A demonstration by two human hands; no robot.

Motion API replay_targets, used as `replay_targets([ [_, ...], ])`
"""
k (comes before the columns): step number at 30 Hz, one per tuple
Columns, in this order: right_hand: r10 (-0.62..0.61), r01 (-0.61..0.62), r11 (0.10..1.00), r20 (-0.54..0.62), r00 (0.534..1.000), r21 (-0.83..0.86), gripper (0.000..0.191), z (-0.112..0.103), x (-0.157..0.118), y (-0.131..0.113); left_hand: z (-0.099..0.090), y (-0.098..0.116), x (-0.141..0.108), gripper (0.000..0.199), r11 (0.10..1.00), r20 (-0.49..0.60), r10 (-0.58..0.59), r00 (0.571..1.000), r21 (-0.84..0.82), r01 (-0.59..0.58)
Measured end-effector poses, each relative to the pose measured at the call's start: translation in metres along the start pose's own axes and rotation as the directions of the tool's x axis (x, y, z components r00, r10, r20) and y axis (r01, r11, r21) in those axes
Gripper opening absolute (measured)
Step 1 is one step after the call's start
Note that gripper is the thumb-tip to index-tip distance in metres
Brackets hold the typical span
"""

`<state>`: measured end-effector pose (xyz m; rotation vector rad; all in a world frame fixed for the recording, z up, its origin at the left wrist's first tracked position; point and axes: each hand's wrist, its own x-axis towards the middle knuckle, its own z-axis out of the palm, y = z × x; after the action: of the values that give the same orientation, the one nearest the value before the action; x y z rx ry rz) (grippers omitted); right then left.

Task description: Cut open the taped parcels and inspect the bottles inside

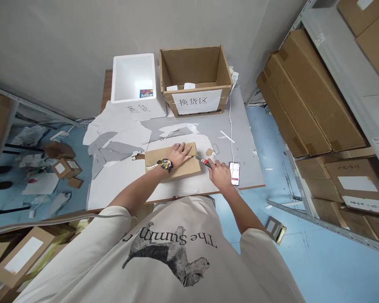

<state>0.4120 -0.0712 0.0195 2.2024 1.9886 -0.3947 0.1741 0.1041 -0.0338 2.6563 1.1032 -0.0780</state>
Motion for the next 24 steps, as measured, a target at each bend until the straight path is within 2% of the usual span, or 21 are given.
replay_targets([
  [5, 0.011, -0.011, 1.000, 0.008, 1.000, -0.003, 0.058, -0.005, 0.006, -0.014, -0.004, -0.006, 0.004, 0.071, 1.000, 0.009, 0.020, 1.000, -0.020, -0.020],
  [9, -0.011, 0.011, 1.000, 0.012, 1.000, -0.004, 0.059, -0.010, 0.007, -0.013, -0.003, -0.013, 0.003, 0.071, 0.998, 0.034, 0.056, 0.998, 0.004, -0.056],
  [13, -0.100, 0.100, 0.995, 0.014, 0.995, -0.011, 0.060, -0.013, 0.012, -0.004, -0.001, -0.023, 0.001, 0.069, 0.995, 0.048, 0.096, 0.994, -0.003, -0.096],
  [17, -0.236, 0.237, 0.971, 0.051, 0.970, -0.012, 0.061, -0.017, 0.028, 0.013, 0.002, -0.029, -0.005, 0.069, 0.987, 0.031, 0.160, 0.987, 0.023, -0.160],
  [21, -0.335, 0.335, 0.942, 0.074, 0.939, 0.005, 0.057, -0.017, 0.040, 0.029, 0.005, -0.027, -0.015, 0.068, 0.977, -0.020, 0.208, 0.978, 0.060, -0.207],
  [24, -0.348, 0.350, 0.937, 0.079, 0.934, -0.006, 0.056, -0.015, 0.036, 0.036, 0.007, -0.023, -0.022, 0.068, 0.980, -0.037, 0.196, 0.980, 0.038, -0.194],
])
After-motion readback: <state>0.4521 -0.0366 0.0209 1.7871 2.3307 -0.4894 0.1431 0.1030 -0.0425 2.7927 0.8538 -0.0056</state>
